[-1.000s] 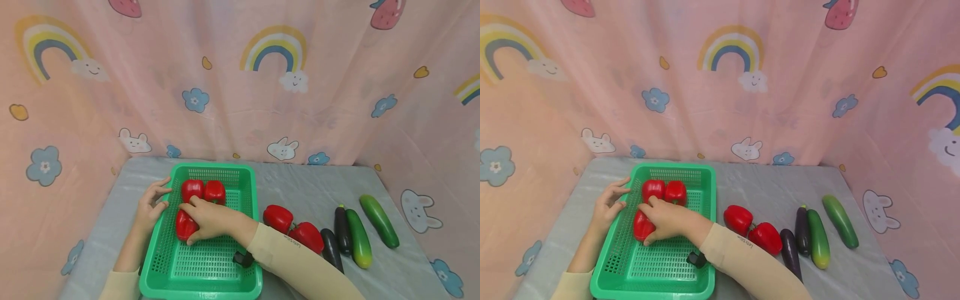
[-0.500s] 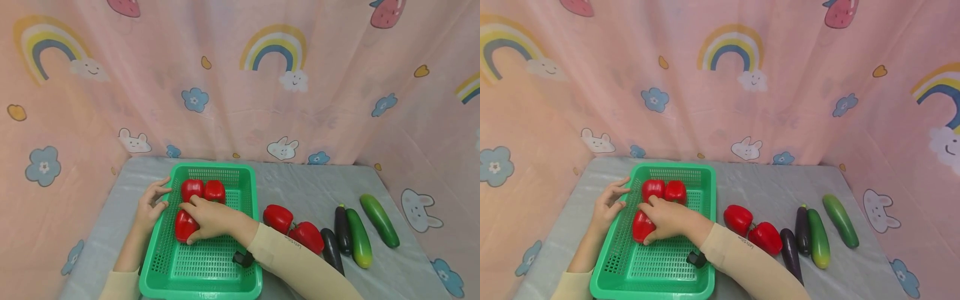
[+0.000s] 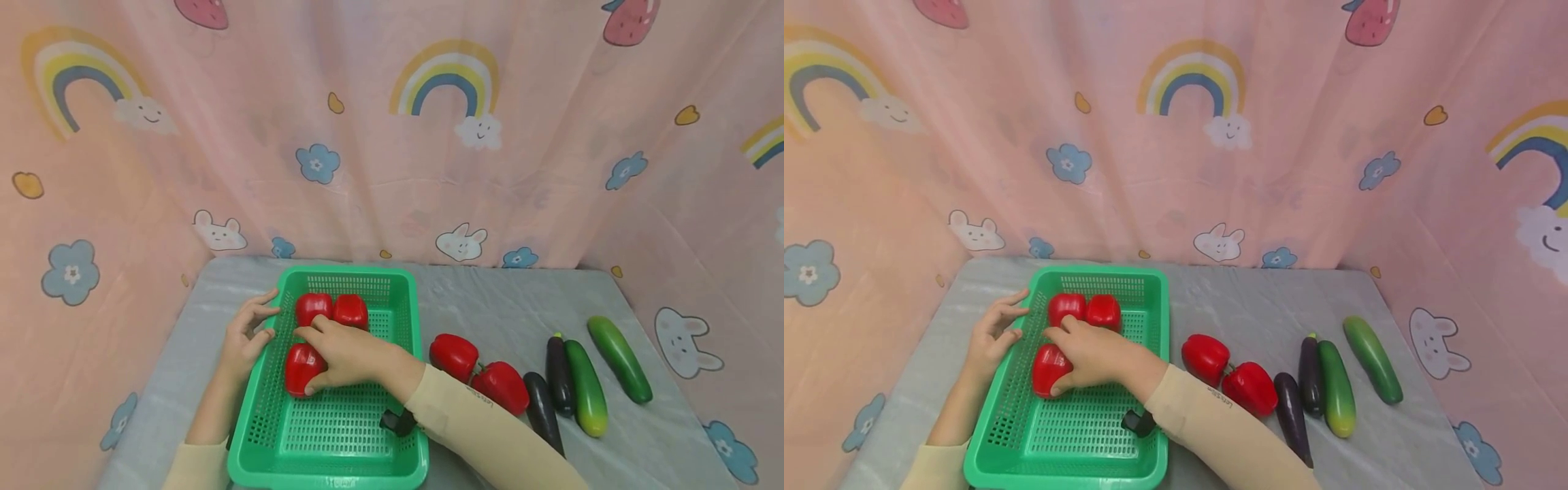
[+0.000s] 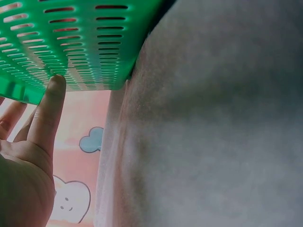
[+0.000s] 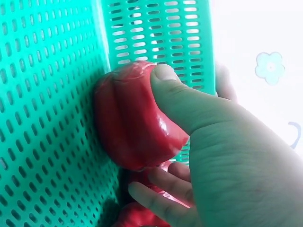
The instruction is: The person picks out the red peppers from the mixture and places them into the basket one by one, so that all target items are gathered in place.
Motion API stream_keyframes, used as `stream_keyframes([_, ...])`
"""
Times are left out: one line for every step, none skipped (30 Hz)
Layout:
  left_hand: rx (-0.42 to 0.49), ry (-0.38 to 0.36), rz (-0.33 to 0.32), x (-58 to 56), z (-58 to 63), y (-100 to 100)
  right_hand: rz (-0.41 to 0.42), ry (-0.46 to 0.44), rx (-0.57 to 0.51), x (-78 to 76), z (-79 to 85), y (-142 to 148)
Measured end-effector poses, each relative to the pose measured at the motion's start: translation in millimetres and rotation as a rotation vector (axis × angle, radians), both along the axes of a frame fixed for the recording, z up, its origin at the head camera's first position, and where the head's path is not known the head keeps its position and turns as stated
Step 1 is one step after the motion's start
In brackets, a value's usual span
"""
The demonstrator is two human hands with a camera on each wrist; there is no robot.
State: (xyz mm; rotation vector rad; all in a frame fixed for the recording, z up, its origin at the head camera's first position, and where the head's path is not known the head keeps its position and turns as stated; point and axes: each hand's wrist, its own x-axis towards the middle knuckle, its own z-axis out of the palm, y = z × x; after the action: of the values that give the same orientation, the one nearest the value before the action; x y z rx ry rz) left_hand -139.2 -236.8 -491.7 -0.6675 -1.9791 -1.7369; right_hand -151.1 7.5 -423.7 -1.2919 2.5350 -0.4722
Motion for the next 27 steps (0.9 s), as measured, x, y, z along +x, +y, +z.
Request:
stream_keyframes([0.001, 0.0, -0.001, 0.0, -0.2, 0, -0.005, -0.004, -0.007, 0.0, 0.1, 1])
stream_keyframes([0.001, -0.002, -0.001, -0.1, -0.2, 0, -0.009, -0.007, -0.011, 0.0, 0.1, 1])
stream_keyframes([0.002, -0.002, -0.001, 0.0, -0.1, 1, -0.014, -0.011, -0.017, 0.0, 0.1, 2])
stream_keyframes([0.001, -0.005, 0.001, 0.0, 0.0, 1, -0.017, -0.012, -0.022, 0.2, 0.3, 3])
stream_keyframes([0.0, -0.007, 0.002, -0.1, 0.2, 1, -0.02, -0.013, -0.025, 0.3, 0.8, 4])
stream_keyframes([0.002, -0.007, 0.001, -0.3, 0.3, 2, -0.024, -0.013, -0.029, 0.5, 1.3, 4])
stream_keyframes([0.001, -0.009, 0.0, -0.5, 0.4, 2, -0.03, -0.013, -0.033, 0.8, 2.1, 5])
stream_keyframes([0.002, -0.011, 0.0, -0.6, 0.7, 3, -0.035, -0.013, -0.037, 1.1, 3.0, 6])
stream_keyframes([0.003, -0.012, -0.002, -0.9, 1.0, 3, -0.039, -0.012, -0.042, 1.3, 4.0, 6])
stream_keyframes([0.004, -0.014, -0.003, -1.1, 0.9, 3, -0.04, -0.011, -0.046, 1.5, 4.9, 6])
stream_keyframes([0.005, -0.013, -0.005, -1.4, 0.9, 3, -0.041, -0.01, -0.049, 1.5, 5.6, 7])
stream_keyframes([0.01, -0.013, -0.006, -1.4, 1.0, 3, -0.04, -0.009, -0.052, 1.5, 6.1, 7])
stream_keyframes([0.011, -0.013, -0.005, -1.4, 1.0, 3, -0.037, -0.006, -0.054, 1.5, 6.5, 7])
stream_keyframes([0.013, -0.011, -0.004, -1.3, 1.0, 3, -0.033, -0.002, -0.055, 1.6, 7.1, 7])
stream_keyframes([0.015, -0.008, -0.005, -1.4, 0.9, 3, -0.03, 0.004, -0.055, 1.7, 7.6, 7])
stream_keyframes([0.014, -0.005, -0.004, -1.3, 0.8, 3, -0.027, 0.01, -0.056, 1.9, 8.1, 7])
stream_keyframes([0.014, -0.002, -0.003, -1.2, 0.8, 2, -0.026, 0.018, -0.059, 2.3, 9.0, 7])
stream_keyframes([0.013, 0.001, -0.004, -1.2, 0.8, 2, -0.025, 0.025, -0.063, 2.8, 10.0, 8])
stream_keyframes([0.009, 0.003, -0.003, -1.2, 0.7, 2, -0.025, 0.031, -0.066, 3.5, 11.2, 8])
stream_keyframes([0.005, 0.004, -0.002, -1.2, 0.7, 1, -0.027, 0.037, -0.071, 4.3, 12.4, 9])
stream_keyframes([0.004, 0.006, -0.002, -1.2, 0.7, 1, -0.03, 0.045, -0.076, 5.1, 13.7, 10])
stream_keyframes([0.004, 0.006, -0.002, -1.2, 0.6, 1, -0.034, 0.051, -0.081, 6.0, 15.2, 10])
stream_keyframes([0.005, 0.007, -0.002, -1.1, 0.6, 1, -0.04, 0.057, -0.085, 7.0, 16.7, 11])
stream_keyframes([0.006, 0.008, -0.002, -1.1, 0.5, 0, -0.046, 0.062, -0.09, 8.0, 18.2, 12])
stream_keyframes([0.008, 0.008, -0.003, -1.0, 0.4, 0, -0.052, 0.067, -0.095, 9.0, 19.8, 13])
stream_keyframes([0.009, 0.009, -0.003, -0.9, 0.3, 0, -0.058, 0.073, -0.102, 10.1, 21.4, 13])
stream_keyframes([0.011, 0.01, -0.004, -0.8, 0.3, 0, -0.064, 0.076, -0.108, 11.1, 22.9, 14])
